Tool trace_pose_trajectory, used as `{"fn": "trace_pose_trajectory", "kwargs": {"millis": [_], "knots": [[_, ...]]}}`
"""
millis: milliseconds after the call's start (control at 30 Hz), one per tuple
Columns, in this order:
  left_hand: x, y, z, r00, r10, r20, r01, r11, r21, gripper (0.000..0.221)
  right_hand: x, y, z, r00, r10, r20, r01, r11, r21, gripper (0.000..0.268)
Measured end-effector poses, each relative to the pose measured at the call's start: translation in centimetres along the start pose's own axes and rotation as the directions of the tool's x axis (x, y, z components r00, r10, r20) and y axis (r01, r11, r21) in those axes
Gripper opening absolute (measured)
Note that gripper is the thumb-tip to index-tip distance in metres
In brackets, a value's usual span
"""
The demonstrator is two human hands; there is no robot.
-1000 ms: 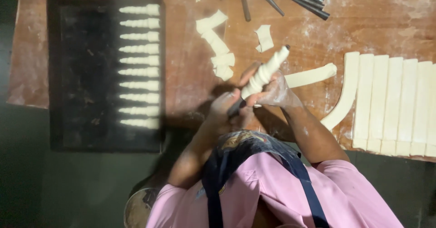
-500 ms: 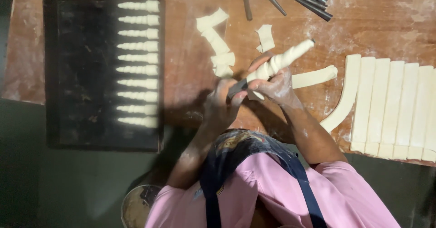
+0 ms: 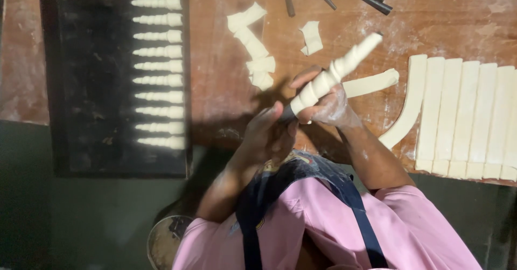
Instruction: Wrapping dough strips around metal conical molds to create cream rolls.
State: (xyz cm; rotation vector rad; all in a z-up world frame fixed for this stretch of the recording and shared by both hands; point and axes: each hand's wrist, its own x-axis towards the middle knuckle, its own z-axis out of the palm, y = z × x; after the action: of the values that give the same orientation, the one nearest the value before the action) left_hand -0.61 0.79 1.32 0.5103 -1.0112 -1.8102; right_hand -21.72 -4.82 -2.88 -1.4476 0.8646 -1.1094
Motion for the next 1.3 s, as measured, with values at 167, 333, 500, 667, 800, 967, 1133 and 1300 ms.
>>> {"fn": "trace_pose_trajectory", "kwargs": {"millis": [167,333,500,667,800,967,1133,1300], "knots": [[1.2,0.4,0.7,0.961,0.095,-0.259,0.036,0.888,0.459,0.061,0.2,0.8,0.3,1.000,0.001,-0.028,0.001,0.999,0.048,0.056],[0.0,-1.2,0.2,0.971,-0.039,-0.236,0.101,0.962,0.255,0.062,-0.1,-0.8,0.2,0.999,0.010,0.032,-0.013,0.997,0.080,0.062],[1.5,1.6,2.2,0.975,0.046,-0.216,0.005,0.973,0.231,0.050,-0.5,1.9,-0.2,0.999,0.034,0.035,-0.040,0.985,0.170,0.060],[0.8,0.8,1.8,0.991,-0.057,-0.121,0.062,0.997,0.041,0.040,-0.4,0.0,-0.4,0.996,0.072,0.059,-0.078,0.990,0.115,0.071],[1.7,0.7,1.6,0.991,0.024,-0.129,-0.021,1.000,0.020,0.037,-0.2,0.6,-0.2,0.996,0.081,0.026,-0.083,0.993,0.083,0.072],[-0.5,-4.8,-2.4,0.963,0.253,-0.098,-0.180,0.866,0.467,0.039,-0.6,0.2,0.2,0.994,0.105,0.040,-0.112,0.945,0.307,0.073],[2.0,-2.3,-0.7,0.966,0.056,-0.253,0.024,0.952,0.304,0.035,0.6,0.2,0.3,0.987,0.162,-0.005,-0.153,0.944,0.291,0.072],[1.5,-1.6,-0.5,0.877,0.481,-0.001,-0.197,0.362,0.911,0.036,-0.3,1.0,0.4,0.984,0.179,0.011,-0.171,0.914,0.367,0.070]]}}
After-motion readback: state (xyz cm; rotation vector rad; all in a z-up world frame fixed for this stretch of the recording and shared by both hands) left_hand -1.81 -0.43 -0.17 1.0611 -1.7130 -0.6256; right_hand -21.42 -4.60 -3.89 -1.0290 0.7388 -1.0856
